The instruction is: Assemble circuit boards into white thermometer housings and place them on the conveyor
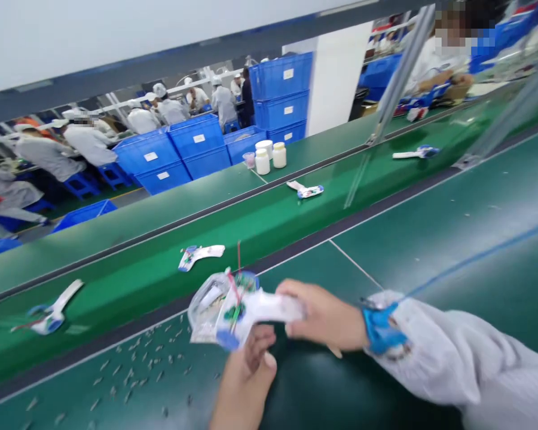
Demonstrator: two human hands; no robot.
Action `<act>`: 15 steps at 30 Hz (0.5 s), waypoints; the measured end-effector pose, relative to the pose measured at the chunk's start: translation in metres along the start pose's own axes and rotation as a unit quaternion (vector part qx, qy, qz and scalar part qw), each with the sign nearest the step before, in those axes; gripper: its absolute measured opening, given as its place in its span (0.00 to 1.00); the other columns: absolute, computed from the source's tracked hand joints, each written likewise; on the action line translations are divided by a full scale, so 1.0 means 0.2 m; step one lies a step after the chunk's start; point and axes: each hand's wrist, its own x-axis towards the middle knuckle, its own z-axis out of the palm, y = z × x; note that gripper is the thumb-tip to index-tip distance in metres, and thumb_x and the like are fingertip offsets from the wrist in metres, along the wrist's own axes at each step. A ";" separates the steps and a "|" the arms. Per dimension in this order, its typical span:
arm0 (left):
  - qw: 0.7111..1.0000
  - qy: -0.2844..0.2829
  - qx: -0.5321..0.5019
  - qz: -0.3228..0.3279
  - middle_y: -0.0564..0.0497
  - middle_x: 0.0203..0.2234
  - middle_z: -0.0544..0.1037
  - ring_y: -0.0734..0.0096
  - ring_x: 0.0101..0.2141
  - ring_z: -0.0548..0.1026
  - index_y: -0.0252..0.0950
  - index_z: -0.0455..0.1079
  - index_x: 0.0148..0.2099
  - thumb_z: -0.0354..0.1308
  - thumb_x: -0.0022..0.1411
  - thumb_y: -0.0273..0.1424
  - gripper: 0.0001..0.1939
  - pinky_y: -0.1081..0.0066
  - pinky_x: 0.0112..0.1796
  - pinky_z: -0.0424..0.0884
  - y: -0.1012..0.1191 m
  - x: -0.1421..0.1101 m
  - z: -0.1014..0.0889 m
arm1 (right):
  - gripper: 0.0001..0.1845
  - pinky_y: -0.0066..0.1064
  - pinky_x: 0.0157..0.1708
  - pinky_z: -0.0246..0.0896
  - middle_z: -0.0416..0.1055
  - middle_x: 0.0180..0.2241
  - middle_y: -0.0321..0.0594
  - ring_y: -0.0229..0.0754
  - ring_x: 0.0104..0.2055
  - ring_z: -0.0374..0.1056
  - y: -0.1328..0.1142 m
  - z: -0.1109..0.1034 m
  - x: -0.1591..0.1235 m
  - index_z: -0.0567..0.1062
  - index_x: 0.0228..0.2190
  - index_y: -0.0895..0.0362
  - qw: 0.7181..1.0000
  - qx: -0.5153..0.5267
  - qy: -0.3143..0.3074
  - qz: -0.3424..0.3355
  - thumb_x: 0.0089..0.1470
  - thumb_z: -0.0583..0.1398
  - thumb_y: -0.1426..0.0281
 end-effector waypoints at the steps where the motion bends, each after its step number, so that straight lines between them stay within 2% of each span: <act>1: 0.998 0.026 -0.053 -0.015 0.46 0.35 0.80 0.59 0.38 0.79 0.39 0.76 0.45 0.71 0.40 0.47 0.30 0.67 0.42 0.72 0.00 -0.03 0.00 | 0.18 0.22 0.27 0.61 0.72 0.30 0.31 0.35 0.31 0.68 -0.06 0.10 -0.05 0.71 0.36 0.58 0.999 0.024 -0.034 -0.018 0.39 0.67 0.74; 3: 0.989 0.074 -0.122 -0.036 0.48 0.35 0.81 0.59 0.40 0.78 0.40 0.76 0.43 0.71 0.42 0.45 0.26 0.66 0.44 0.72 -0.01 -0.08 -0.04 | 0.21 0.25 0.33 0.63 0.74 0.36 0.35 0.39 0.37 0.69 -0.14 0.27 -0.12 0.71 0.38 0.58 0.994 0.084 -0.058 -0.048 0.38 0.66 0.74; 5: 0.976 0.119 -0.172 -0.058 0.50 0.33 0.81 0.61 0.39 0.79 0.41 0.76 0.42 0.71 0.45 0.42 0.21 0.65 0.43 0.73 0.00 -0.14 -0.10 | 0.23 0.28 0.39 0.63 0.74 0.41 0.38 0.42 0.42 0.69 -0.20 0.42 -0.16 0.71 0.41 0.58 0.989 0.117 -0.056 -0.066 0.38 0.65 0.73; 8: 0.951 0.177 -0.241 -0.085 0.50 0.28 0.81 0.62 0.33 0.80 0.37 0.76 0.32 0.72 0.43 0.42 0.17 0.66 0.36 0.76 0.02 -0.22 -0.22 | 0.24 0.27 0.36 0.63 0.74 0.38 0.38 0.41 0.38 0.70 -0.26 0.57 -0.17 0.73 0.41 0.58 0.986 0.099 -0.087 -0.101 0.39 0.68 0.67; 11: 0.943 0.199 -0.258 -0.071 0.51 0.19 0.77 0.65 0.22 0.77 0.34 0.73 0.24 0.72 0.36 0.47 0.22 0.69 0.24 0.74 0.06 -0.29 -0.37 | 0.14 0.21 0.30 0.63 0.75 0.31 0.33 0.34 0.30 0.70 -0.26 0.62 -0.14 0.76 0.36 0.57 0.982 0.029 -0.140 -0.128 0.45 0.66 0.66; 13: 0.936 0.227 -0.269 -0.026 0.56 0.15 0.73 0.71 0.19 0.73 0.36 0.74 0.29 0.73 0.31 0.47 0.25 0.75 0.17 0.69 0.09 -0.34 -0.47 | 0.07 0.22 0.33 0.63 0.76 0.31 0.36 0.34 0.31 0.71 -0.22 0.63 -0.09 0.78 0.33 0.59 0.984 -0.027 -0.137 -0.114 0.51 0.60 0.72; 15: 0.928 0.271 -0.256 0.028 0.56 0.15 0.72 0.73 0.17 0.70 0.37 0.75 0.34 0.72 0.32 0.48 0.28 0.77 0.16 0.66 0.11 -0.39 -0.58 | 0.11 0.27 0.39 0.64 0.76 0.34 0.42 0.38 0.35 0.72 -0.17 0.63 -0.03 0.79 0.34 0.61 0.986 -0.073 -0.120 -0.093 0.52 0.56 0.78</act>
